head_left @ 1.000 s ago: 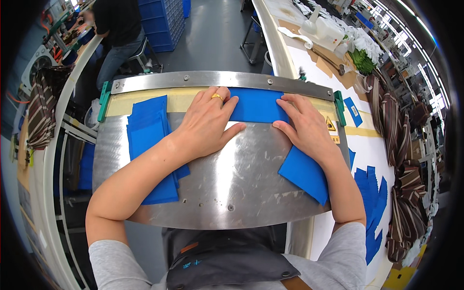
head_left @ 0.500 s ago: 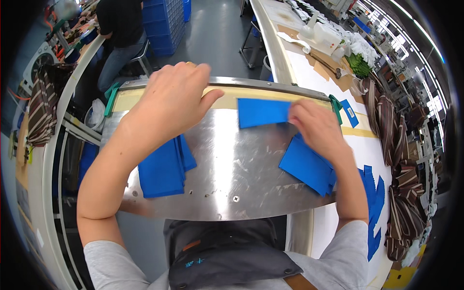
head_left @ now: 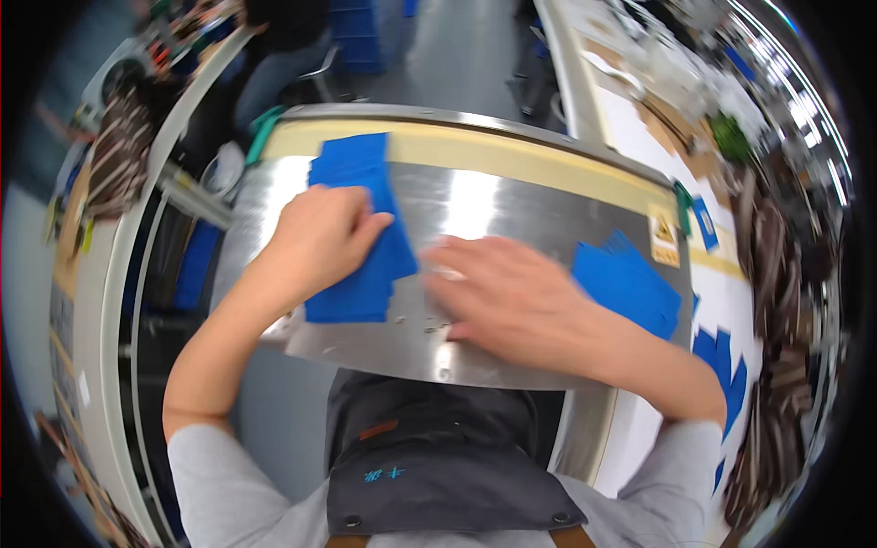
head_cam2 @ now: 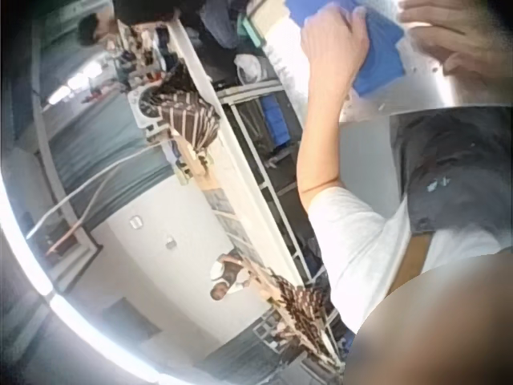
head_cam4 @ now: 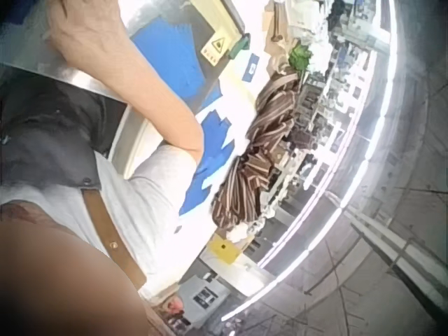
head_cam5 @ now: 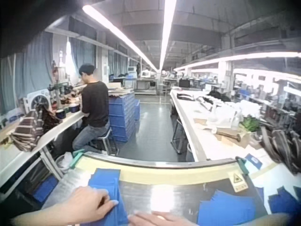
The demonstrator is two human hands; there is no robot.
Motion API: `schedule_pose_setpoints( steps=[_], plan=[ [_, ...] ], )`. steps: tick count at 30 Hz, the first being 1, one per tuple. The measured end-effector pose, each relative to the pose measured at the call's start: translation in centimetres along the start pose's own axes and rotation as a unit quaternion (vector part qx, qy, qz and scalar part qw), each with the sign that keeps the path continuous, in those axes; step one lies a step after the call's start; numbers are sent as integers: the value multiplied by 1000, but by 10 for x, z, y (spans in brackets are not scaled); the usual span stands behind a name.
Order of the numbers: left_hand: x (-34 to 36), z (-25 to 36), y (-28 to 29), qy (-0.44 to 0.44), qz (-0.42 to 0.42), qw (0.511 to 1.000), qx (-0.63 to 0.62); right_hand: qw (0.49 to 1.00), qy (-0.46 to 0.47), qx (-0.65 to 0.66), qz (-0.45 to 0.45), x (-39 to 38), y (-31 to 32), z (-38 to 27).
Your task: Applying glue to leather pieces and then positioning them onto a machine to attach labels.
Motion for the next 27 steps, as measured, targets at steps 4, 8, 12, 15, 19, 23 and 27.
schedule_pose_setpoints(
  steps=[4, 8, 12, 15, 19, 23, 27],
  plan=[
    [-6, -6, 3, 43, 32, 998, 39, 989, 68, -118, 63, 37, -45, -29],
    [4, -5, 4, 41, 6, 999, 12, 994, 51, -24, 96, 33, -45, -21],
    [6, -11, 3, 21, 2, 1000, 3, 991, 31, 32, 124, 35, -48, -15],
    [8, -40, -7, 22, -17, 993, -117, 988, 14, 47, 146, 40, -52, -11],
    [0, -98, 14, 120, 14, 920, -372, 982, 16, 65, 174, 40, -64, -3],
    [-41, -139, 111, 133, 287, 741, -592, 990, 30, 61, 124, 49, -70, -6],
    [-4, -94, 146, -78, 398, 867, -288, 989, 26, 57, 130, 43, -67, -4]
  ],
)
Point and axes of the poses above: each hand's wrist, its own x-axis towards the middle knuckle, its own y-axis out of the back of the hand, z = x × y, the point moved 5 cm from there along x, towards the middle knuckle
